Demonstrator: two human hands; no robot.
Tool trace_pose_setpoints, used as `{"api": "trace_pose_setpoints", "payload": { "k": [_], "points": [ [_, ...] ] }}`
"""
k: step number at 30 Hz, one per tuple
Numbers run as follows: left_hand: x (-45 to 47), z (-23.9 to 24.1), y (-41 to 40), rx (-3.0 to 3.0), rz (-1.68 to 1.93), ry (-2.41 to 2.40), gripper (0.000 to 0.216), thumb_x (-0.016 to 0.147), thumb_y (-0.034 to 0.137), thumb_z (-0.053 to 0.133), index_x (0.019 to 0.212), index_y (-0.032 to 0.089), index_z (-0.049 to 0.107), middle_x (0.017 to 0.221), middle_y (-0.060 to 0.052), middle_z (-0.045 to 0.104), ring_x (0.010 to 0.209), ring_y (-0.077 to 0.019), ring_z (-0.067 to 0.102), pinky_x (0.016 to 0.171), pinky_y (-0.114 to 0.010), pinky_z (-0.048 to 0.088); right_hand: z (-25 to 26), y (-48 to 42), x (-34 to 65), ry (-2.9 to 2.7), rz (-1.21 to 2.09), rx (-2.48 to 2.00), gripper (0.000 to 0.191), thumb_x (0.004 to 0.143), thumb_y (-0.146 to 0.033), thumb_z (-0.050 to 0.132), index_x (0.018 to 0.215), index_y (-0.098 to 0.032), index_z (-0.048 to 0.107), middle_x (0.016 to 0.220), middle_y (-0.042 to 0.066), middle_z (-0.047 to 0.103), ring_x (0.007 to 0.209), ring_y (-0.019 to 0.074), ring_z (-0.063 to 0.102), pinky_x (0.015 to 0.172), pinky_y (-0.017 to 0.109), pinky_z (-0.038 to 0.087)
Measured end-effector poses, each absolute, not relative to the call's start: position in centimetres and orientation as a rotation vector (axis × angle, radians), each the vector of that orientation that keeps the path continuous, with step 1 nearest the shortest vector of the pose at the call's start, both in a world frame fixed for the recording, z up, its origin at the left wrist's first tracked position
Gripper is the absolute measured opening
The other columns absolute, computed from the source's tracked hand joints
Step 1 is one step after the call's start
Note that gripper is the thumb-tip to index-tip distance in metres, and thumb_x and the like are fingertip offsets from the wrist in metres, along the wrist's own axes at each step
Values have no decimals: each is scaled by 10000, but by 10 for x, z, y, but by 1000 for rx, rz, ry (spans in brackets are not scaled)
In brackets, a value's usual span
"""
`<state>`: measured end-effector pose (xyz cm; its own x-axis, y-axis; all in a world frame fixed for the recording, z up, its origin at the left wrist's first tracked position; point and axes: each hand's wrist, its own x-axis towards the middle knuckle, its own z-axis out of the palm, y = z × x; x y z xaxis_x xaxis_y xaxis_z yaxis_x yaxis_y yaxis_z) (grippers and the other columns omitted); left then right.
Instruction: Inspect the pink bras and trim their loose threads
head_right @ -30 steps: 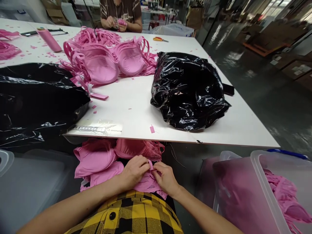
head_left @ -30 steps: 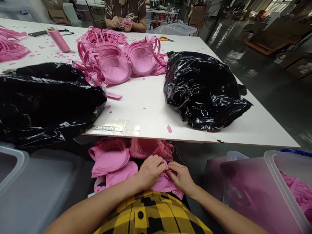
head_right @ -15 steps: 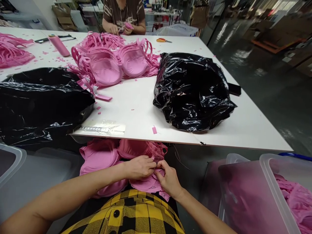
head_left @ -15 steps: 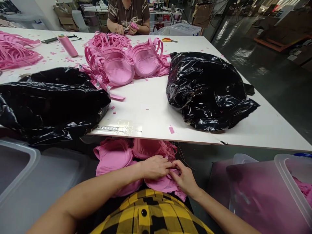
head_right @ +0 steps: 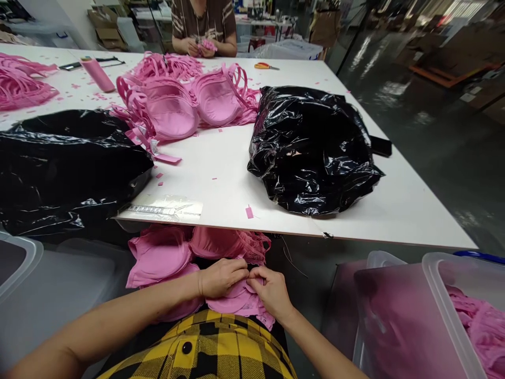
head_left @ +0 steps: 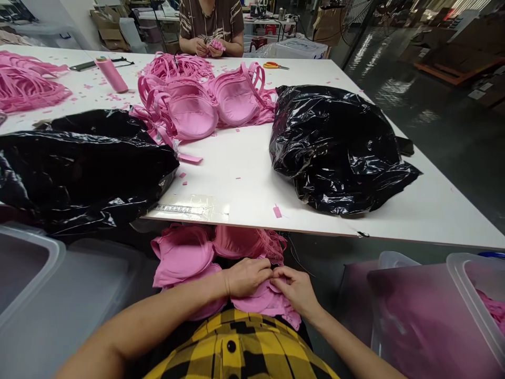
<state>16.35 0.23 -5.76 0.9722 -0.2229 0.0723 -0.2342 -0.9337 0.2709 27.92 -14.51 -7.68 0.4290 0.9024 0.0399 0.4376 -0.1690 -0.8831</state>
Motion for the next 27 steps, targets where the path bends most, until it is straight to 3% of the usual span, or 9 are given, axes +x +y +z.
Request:
{"api": "trace_pose_setpoints", "payload": {
  "k": [4, 8, 14, 17, 21, 23, 27],
  "points": [
    [159, -66, -4, 2813, 13, -255, 137, 857, 197, 481, 954, 132, 552, 922, -62, 581, 735, -152, 563, 572, -255, 454, -78, -162, 277, -1272, 622, -1694, 141, 811, -222, 565, 809, -215, 705, 849, 44, 723, 794, 181, 678, 750, 273, 547],
    [159, -67, -6, 2809, -2, -249, 124, 859, 202, 481, 933, 135, 553, 922, -64, 577, 731, -152, 563, 580, -255, 458, -80, -173, 274, -1440, 480, -1634, 193, 806, -217, 606, 980, -211, 689, 997, 86, 699, 921, 199, 657, 824, 306, 552],
    [159, -64, -7, 2806, 35, -255, 143, 866, 177, 461, 970, 122, 542, 914, -70, 574, 738, -154, 559, 596, -253, 466, -83, -165, 276, -1299, 472, -1687, 173, 843, -204, 526, 870, -217, 696, 856, 50, 722, 796, 170, 684, 744, 271, 573],
    [159, -64, -6, 2832, 47, -240, 148, 870, 175, 442, 960, 115, 544, 890, -70, 572, 707, -158, 553, 555, -258, 459, -86, -160, 277, -1179, 492, -1785, 170, 837, -247, 559, 954, -198, 674, 893, 60, 716, 735, 163, 688, 639, 233, 575],
    [161, -64, -6, 2837, 42, -222, 154, 880, 183, 419, 941, 120, 545, 893, -72, 572, 706, -162, 556, 552, -265, 465, -89, -161, 274, -1089, 489, -1855, 185, 827, -292, 580, 923, -173, 684, 913, 84, 703, 628, 154, 665, 527, 220, 544],
    [162, -63, -7, 2831, 17, -213, 142, 876, 190, 430, 937, 125, 542, 906, -72, 570, 717, -164, 559, 564, -267, 472, -87, -163, 272, -1094, 489, -1852, 174, 834, -283, 568, 905, -176, 685, 845, 70, 703, 587, 149, 642, 544, 237, 532],
    [165, -50, -8, 2819, -27, -225, 130, 874, 166, 433, 947, 124, 532, 914, -74, 565, 733, -161, 557, 585, -263, 480, -76, -163, 272, -1155, 527, -1790, 165, 830, -274, 547, 814, -197, 692, 774, 53, 700, 732, 182, 640, 720, 286, 513]
  ]
}}
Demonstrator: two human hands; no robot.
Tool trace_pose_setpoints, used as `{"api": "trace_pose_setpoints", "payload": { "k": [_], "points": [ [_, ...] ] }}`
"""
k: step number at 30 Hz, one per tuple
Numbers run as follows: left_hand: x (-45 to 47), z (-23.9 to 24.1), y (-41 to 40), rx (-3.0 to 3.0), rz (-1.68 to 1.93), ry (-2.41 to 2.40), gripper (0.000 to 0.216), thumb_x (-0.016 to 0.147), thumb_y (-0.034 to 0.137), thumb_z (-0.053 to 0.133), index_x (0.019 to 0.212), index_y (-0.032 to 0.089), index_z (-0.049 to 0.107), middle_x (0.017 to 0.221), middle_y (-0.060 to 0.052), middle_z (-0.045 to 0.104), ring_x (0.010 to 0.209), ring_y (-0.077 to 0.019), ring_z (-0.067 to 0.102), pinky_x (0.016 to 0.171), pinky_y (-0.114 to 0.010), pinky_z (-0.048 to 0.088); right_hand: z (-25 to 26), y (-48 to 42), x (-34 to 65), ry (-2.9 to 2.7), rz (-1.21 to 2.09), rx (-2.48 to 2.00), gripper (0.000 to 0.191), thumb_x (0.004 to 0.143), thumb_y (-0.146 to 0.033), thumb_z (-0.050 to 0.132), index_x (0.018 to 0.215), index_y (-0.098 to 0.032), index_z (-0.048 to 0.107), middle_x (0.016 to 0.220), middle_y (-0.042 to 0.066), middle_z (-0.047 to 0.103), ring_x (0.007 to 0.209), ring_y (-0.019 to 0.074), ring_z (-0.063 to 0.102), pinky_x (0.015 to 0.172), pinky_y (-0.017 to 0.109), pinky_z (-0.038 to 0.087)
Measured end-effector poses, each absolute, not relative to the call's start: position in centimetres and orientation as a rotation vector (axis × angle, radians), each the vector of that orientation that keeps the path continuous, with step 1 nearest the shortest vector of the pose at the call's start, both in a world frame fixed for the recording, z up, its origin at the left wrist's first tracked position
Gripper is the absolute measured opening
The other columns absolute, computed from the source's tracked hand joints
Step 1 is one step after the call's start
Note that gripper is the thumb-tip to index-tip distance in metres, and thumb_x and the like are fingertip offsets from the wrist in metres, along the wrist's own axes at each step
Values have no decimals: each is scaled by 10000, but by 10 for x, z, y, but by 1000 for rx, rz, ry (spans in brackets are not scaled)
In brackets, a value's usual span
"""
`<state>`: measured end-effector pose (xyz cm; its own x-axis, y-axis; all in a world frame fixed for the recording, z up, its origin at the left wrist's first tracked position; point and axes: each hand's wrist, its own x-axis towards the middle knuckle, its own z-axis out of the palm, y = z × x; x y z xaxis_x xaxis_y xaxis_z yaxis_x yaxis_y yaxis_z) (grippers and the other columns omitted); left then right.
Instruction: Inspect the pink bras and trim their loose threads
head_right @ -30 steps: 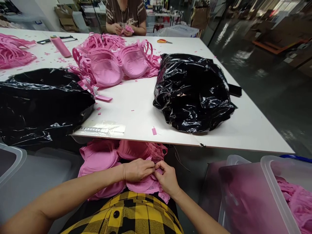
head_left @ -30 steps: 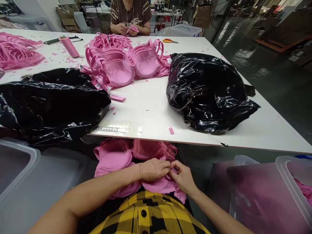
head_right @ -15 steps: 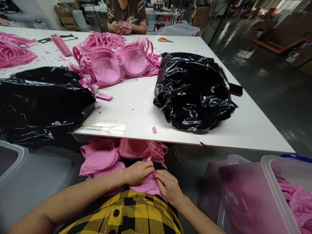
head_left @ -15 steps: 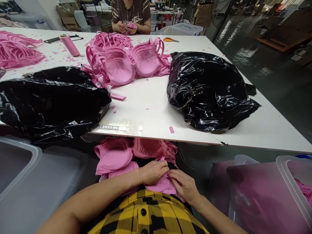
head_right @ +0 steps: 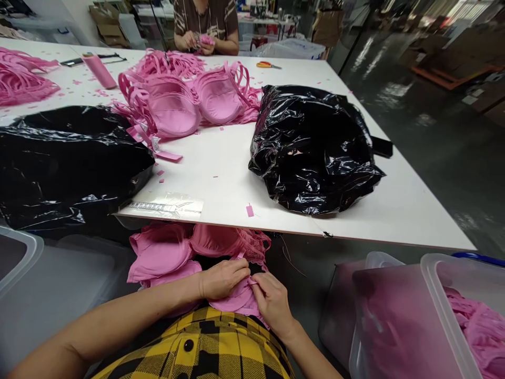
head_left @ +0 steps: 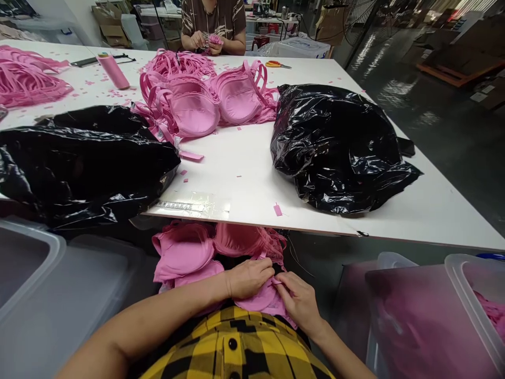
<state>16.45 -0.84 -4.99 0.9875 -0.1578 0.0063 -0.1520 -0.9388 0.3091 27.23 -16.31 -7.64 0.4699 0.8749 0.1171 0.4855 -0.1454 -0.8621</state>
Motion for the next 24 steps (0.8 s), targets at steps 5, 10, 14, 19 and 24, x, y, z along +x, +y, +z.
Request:
{"api": "trace_pose_setpoints", "payload": {
  "k": [5, 10, 14, 19, 24],
  "points": [
    [166, -35, -10, 2851, -88, -213, 184, 870, 134, 413, 997, 107, 543, 904, -83, 574, 750, -182, 560, 555, -272, 464, -63, -146, 279, -1168, 694, -1752, 218, 836, -269, 517, 810, -172, 711, 756, 56, 704, 689, 176, 636, 656, 261, 506],
    [163, -35, -12, 2700, 86, -36, 191, 885, 193, 417, 985, 162, 576, 936, -56, 592, 807, -165, 558, 637, -258, 471, -54, -138, 285, -1197, 933, -1683, 188, 804, -294, 582, 798, -169, 722, 678, 6, 696, 626, 152, 626, 579, 207, 489],
    [161, -26, -5, 2502, 196, 477, 213, 867, 262, 473, 1014, 153, 583, 988, -81, 597, 910, -188, 544, 822, -308, 448, -48, -141, 290, -1244, 895, -1742, 176, 803, -286, 584, 729, -171, 695, 658, 5, 646, 609, 139, 582, 577, 207, 448],
    [166, -4, 24, 2206, -360, 498, 290, 714, 421, 645, 762, 136, 632, 616, 8, 532, 607, -150, 487, 590, -252, 396, -40, -146, 295, -1402, 749, -1681, 184, 855, -267, 519, 783, -198, 673, 743, 32, 668, 679, 154, 621, 639, 222, 471],
    [174, -5, 24, 1890, -340, 374, 371, 726, 371, 640, 482, 131, 497, 499, 62, 326, 499, -70, 301, 487, -208, 267, -27, -145, 298, -1495, 624, -1604, 151, 843, -213, 529, 823, -210, 679, 779, 45, 680, 693, 161, 642, 624, 221, 499]
  ]
}}
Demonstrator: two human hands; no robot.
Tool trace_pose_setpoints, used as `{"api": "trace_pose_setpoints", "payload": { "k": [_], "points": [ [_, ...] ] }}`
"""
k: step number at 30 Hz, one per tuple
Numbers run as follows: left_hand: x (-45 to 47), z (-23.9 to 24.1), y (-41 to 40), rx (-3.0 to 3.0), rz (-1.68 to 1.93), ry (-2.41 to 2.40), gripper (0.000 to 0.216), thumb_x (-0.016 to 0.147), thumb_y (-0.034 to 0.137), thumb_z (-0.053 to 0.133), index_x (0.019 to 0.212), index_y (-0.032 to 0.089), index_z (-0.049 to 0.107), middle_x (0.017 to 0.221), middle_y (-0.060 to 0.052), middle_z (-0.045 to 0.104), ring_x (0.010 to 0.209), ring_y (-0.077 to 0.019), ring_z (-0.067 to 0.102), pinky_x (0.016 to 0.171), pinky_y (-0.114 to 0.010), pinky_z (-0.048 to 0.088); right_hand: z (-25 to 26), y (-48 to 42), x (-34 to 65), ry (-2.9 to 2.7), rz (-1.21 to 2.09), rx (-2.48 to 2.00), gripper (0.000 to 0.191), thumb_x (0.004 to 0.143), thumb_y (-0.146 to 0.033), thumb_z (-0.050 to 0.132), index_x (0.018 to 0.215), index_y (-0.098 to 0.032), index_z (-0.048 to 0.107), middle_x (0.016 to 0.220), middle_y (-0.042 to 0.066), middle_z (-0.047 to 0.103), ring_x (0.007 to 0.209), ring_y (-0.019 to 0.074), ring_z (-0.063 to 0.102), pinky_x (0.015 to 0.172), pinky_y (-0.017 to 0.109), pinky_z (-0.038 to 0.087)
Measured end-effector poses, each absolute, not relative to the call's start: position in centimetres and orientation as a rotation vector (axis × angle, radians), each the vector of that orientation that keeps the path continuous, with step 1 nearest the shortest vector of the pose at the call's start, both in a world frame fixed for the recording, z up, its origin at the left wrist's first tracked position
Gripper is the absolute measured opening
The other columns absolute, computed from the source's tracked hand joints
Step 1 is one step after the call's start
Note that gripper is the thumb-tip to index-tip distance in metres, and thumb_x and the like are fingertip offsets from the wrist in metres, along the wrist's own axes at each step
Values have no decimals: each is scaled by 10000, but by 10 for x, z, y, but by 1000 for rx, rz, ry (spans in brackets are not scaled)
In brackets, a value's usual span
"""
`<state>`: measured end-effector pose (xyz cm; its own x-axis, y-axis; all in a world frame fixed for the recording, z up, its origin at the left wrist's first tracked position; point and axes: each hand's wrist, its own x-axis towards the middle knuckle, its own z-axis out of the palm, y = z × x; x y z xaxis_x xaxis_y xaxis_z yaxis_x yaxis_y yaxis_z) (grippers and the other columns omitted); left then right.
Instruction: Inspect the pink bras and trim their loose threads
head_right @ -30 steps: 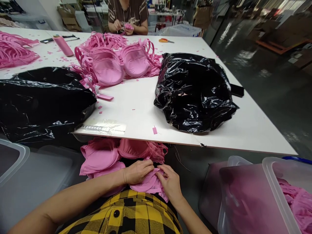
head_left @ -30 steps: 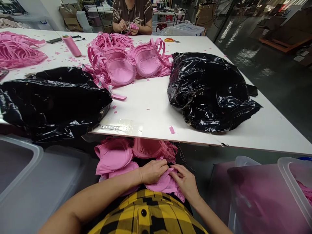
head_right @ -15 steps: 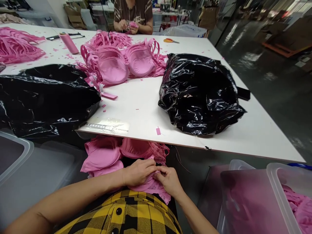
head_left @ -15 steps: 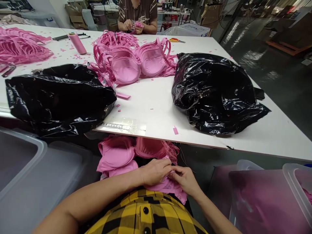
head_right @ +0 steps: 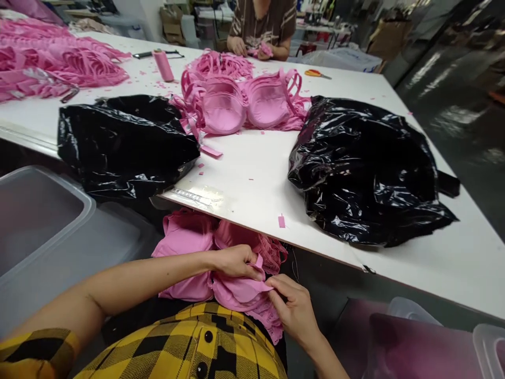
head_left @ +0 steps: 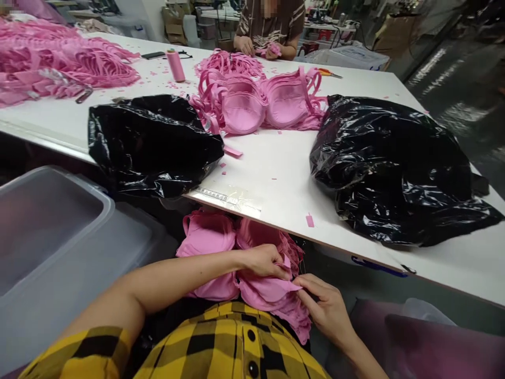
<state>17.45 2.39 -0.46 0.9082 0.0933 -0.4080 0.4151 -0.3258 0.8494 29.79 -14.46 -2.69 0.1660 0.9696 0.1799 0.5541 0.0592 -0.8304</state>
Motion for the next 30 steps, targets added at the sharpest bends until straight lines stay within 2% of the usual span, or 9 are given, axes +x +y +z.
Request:
{"api": "trace_pose_setpoints", "payload": {
  "k": [4, 9, 13, 17, 19, 22, 25, 30],
  "points": [
    [175, -19, 2, 1866, -151, 583, 300, 710, 240, 647, 475, 110, 514, 507, 64, 319, 518, -64, 291, 488, -201, 250, -26, -141, 300, -1538, 624, -1595, 181, 846, -252, 529, 813, -213, 703, 752, 53, 685, 673, 172, 648, 600, 233, 517],
    [168, -19, -3, 1864, -104, 706, 348, 771, 318, 602, 506, 93, 579, 475, 69, 264, 496, -69, 243, 465, -215, 223, -26, -142, 307, -1432, 726, -1689, 187, 824, -336, 588, 884, -223, 724, 870, 71, 706, 785, 201, 666, 675, 249, 541],
    [166, -13, -4, 2019, -109, 625, 277, 785, 302, 584, 612, 102, 668, 475, 39, 464, 484, -76, 336, 475, -204, 274, -25, -146, 300, -1328, 732, -1672, 136, 782, -333, 639, 780, -218, 711, 780, 58, 696, 716, 191, 654, 624, 232, 528],
    [167, -13, -13, 2095, -104, 597, 247, 800, 235, 519, 664, 112, 685, 564, -20, 614, 504, -96, 447, 485, -197, 319, -33, -146, 288, -1169, 882, -1658, 191, 773, -370, 638, 705, -195, 674, 694, 50, 668, 623, 175, 620, 562, 237, 508],
    [167, -13, -15, 2119, -105, 583, 243, 788, 227, 519, 645, 114, 679, 567, -34, 630, 498, -102, 461, 484, -203, 321, -38, -144, 288, -989, 1070, -1626, 233, 741, -413, 667, 810, -190, 655, 634, 17, 626, 541, 146, 578, 506, 231, 493],
    [168, -13, -15, 2205, -102, 488, 232, 775, 222, 521, 632, 118, 671, 584, -49, 648, 492, -108, 474, 491, -217, 325, -39, -138, 297, -829, 1404, -1506, 427, 677, -459, 718, 995, -194, 615, 652, -15, 588, 524, 122, 535, 493, 240, 489],
    [170, -13, -14, 2347, -75, 303, 223, 768, 230, 532, 616, 124, 656, 592, -56, 654, 473, -113, 480, 467, -228, 315, -37, -133, 307, -907, 1632, -1418, 365, 658, -456, 734, 867, -166, 662, 724, -4, 574, 526, 96, 496, 468, 216, 455],
    [170, -16, -14, 2418, 63, 237, 206, 789, 171, 503, 679, 127, 670, 687, -67, 684, 570, -140, 580, 542, -221, 408, -41, -128, 312, -1003, 1664, -1472, 331, 704, -466, 688, 722, -137, 648, 535, -53, 472, 405, 54, 368, 385, 182, 371]
  ]
}}
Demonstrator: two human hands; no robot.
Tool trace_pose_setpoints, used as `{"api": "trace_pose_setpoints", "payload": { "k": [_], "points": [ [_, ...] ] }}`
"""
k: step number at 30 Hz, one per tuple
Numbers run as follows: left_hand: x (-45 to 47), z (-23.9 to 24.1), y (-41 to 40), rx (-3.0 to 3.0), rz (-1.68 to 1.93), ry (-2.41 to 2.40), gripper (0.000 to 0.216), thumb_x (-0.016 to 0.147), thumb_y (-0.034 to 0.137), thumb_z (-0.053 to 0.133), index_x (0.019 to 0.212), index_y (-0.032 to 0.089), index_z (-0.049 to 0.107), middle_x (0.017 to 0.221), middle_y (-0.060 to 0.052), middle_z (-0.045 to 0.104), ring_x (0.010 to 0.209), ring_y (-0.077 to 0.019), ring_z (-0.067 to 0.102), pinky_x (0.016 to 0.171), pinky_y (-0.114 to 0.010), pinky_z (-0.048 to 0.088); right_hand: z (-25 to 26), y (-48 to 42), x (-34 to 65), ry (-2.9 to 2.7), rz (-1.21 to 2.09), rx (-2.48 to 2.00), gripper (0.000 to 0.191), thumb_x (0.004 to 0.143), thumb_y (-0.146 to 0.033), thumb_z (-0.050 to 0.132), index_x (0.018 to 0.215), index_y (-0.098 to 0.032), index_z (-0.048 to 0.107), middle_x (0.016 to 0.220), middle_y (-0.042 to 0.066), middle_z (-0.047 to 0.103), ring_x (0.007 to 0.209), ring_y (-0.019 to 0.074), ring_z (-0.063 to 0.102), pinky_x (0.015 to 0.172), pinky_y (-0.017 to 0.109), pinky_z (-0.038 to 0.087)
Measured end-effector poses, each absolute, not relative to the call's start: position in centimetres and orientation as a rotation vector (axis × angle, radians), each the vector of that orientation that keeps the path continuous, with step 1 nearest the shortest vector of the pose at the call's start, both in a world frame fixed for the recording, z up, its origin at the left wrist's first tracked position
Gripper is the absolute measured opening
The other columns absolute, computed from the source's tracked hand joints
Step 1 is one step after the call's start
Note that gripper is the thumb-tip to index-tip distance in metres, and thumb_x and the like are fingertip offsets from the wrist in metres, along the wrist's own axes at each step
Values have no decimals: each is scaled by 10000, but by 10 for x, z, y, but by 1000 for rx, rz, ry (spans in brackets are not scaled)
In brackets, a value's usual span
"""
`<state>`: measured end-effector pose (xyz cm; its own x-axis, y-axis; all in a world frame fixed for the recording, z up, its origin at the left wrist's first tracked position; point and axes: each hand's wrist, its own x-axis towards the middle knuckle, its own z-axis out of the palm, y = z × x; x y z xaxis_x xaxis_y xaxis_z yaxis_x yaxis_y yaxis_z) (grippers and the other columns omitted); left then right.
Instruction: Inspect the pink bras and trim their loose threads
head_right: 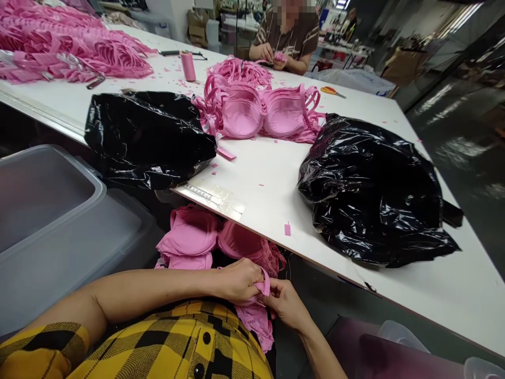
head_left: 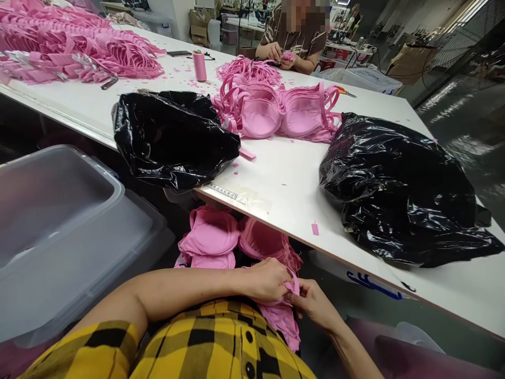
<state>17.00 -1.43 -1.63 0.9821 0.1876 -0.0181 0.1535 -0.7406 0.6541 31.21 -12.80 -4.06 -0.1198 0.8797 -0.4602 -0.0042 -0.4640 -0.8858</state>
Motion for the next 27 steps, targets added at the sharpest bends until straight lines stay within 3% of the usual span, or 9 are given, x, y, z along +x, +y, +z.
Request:
{"api": "trace_pose_setpoints", "payload": {
  "k": [4, 7, 10, 13, 16, 18, 20, 27],
  "points": [
    [173, -13, -21, 2388, 100, 194, 189, 791, 125, 510, 812, 140, 697, 805, -66, 712, 714, -164, 641, 652, -228, 465, -49, -126, 306, -1149, 1538, -1451, 226, 699, -370, 691, 726, -148, 653, 630, -1, 594, 569, 132, 522, 563, 258, 491],
    [177, -5, -24, 2346, 77, 132, 209, 806, 114, 514, 885, 172, 698, 878, -47, 722, 777, -160, 650, 691, -221, 466, -54, -129, 299, -1196, 1381, -1456, 178, 694, -274, 663, 838, -169, 668, 791, 40, 666, 764, 204, 590, 722, 329, 507],
    [176, 6, -15, 2321, 22, 199, 187, 839, 161, 514, 888, 163, 694, 892, -55, 720, 808, -161, 644, 709, -217, 452, -49, -136, 297, -1092, 1402, -1427, 158, 704, -265, 624, 824, -171, 668, 764, 31, 673, 726, 194, 603, 696, 307, 503],
    [168, 17, 3, 2284, -66, 236, 282, 806, 374, 588, 987, 173, 668, 971, -65, 697, 843, -179, 626, 695, -226, 438, -35, -143, 301, -986, 1535, -1374, 114, 673, -255, 642, 749, -173, 665, 681, 11, 655, 654, 176, 595, 661, 284, 496],
    [160, 23, 12, 2265, -298, 269, 381, 753, 496, 602, 843, 136, 693, 751, -53, 685, 627, -155, 581, 522, -219, 369, -21, -144, 304, -944, 1590, -1361, 123, 646, -243, 653, 747, -173, 666, 691, 13, 655, 662, 180, 595, 673, 289, 494],
    [160, 24, 9, 2270, -323, 296, 383, 808, 448, 555, 664, 115, 677, 563, -28, 617, 486, -112, 485, 454, -220, 300, -15, -142, 304, -952, 1592, -1397, 89, 636, -210, 636, 714, -173, 658, 653, 0, 634, 622, 162, 574, 634, 265, 483],
    [162, 25, 1, 2291, -218, 308, 384, 850, 374, 521, 611, 111, 665, 515, -19, 593, 442, -89, 428, 441, -219, 282, -14, -140, 302, -957, 1575, -1434, 106, 629, -180, 608, 725, -174, 653, 636, -13, 615, 584, 140, 544, 590, 240, 467],
    [168, 22, -24, 2478, -102, 324, 263, 843, 254, 517, 710, 128, 706, 707, -85, 704, 556, -142, 562, 497, -231, 338, -28, -138, 281, -910, 1488, -1512, 165, 600, -199, 633, 761, -162, 626, 673, 2, 627, 600, 148, 540, 612, 262, 480]
  ]
}}
